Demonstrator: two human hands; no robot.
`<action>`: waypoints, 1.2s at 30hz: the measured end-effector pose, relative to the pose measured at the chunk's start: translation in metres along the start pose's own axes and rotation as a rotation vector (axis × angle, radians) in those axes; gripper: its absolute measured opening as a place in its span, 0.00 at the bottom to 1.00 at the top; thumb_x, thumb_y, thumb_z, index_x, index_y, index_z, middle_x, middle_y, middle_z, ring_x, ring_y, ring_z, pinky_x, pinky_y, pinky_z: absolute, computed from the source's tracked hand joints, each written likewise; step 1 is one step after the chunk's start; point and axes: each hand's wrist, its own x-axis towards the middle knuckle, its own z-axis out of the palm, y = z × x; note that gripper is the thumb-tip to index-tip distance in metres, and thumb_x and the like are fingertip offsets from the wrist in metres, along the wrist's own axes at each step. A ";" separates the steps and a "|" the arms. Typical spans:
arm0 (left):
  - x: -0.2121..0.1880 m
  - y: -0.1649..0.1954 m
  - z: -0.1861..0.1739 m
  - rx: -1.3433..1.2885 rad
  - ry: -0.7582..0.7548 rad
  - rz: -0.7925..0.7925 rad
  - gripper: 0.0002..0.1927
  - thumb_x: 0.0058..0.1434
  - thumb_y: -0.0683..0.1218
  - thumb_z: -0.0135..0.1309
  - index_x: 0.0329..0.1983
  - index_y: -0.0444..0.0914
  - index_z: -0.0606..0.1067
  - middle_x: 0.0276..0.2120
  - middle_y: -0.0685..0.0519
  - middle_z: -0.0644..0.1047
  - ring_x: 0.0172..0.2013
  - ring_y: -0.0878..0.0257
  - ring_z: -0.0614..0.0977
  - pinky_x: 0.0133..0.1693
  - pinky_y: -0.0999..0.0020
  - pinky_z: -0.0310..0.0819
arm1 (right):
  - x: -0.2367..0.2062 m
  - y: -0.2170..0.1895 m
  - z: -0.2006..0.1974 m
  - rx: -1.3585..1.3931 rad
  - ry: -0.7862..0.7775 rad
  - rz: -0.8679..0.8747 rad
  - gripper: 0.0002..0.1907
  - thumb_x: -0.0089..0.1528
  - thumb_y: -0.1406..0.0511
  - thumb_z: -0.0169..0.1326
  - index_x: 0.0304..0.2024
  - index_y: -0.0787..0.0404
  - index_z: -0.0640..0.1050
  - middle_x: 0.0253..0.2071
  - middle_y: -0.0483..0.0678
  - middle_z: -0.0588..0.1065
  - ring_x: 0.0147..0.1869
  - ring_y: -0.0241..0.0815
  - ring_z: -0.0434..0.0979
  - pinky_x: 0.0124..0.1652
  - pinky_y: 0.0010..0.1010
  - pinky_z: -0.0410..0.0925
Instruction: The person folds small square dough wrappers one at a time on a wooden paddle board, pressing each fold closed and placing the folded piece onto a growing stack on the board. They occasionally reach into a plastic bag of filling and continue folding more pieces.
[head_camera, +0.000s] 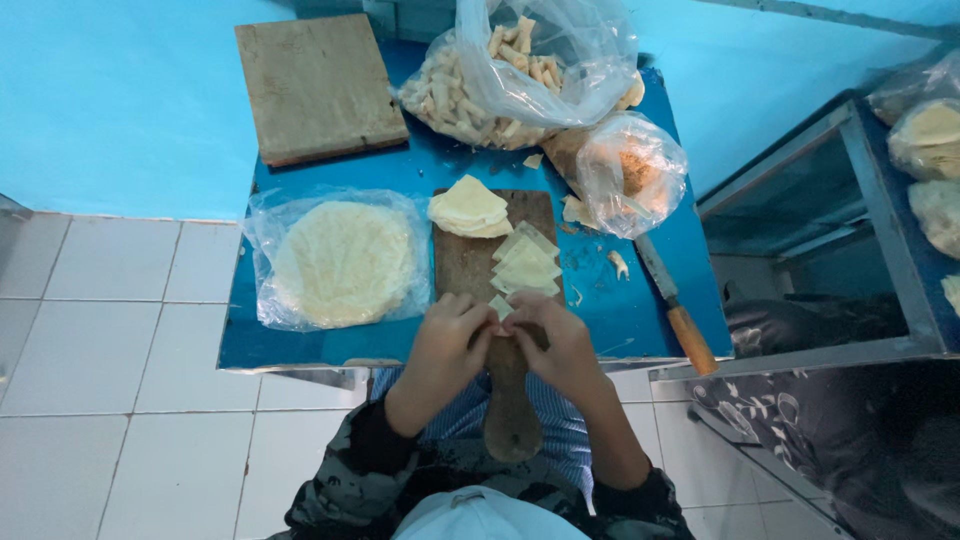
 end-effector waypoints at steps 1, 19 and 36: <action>0.000 -0.001 0.000 0.018 0.004 0.002 0.05 0.55 0.39 0.59 0.35 0.37 0.76 0.35 0.45 0.74 0.40 0.45 0.75 0.40 0.52 0.67 | -0.001 0.001 0.001 -0.081 0.031 -0.101 0.19 0.55 0.74 0.64 0.47 0.59 0.76 0.48 0.54 0.80 0.52 0.53 0.82 0.49 0.38 0.74; -0.006 0.003 -0.003 0.321 0.025 0.200 0.05 0.56 0.43 0.60 0.35 0.39 0.77 0.39 0.52 0.74 0.43 0.54 0.74 0.45 0.54 0.61 | -0.003 0.000 0.000 -0.026 -0.008 -0.096 0.19 0.57 0.74 0.64 0.51 0.64 0.76 0.51 0.55 0.79 0.54 0.54 0.82 0.51 0.39 0.75; -0.002 -0.006 -0.003 0.194 0.066 0.101 0.06 0.55 0.42 0.63 0.35 0.39 0.78 0.41 0.52 0.73 0.45 0.54 0.74 0.45 0.55 0.60 | 0.006 -0.002 0.002 0.005 -0.018 -0.113 0.22 0.58 0.75 0.61 0.54 0.62 0.73 0.44 0.52 0.78 0.47 0.49 0.81 0.47 0.38 0.74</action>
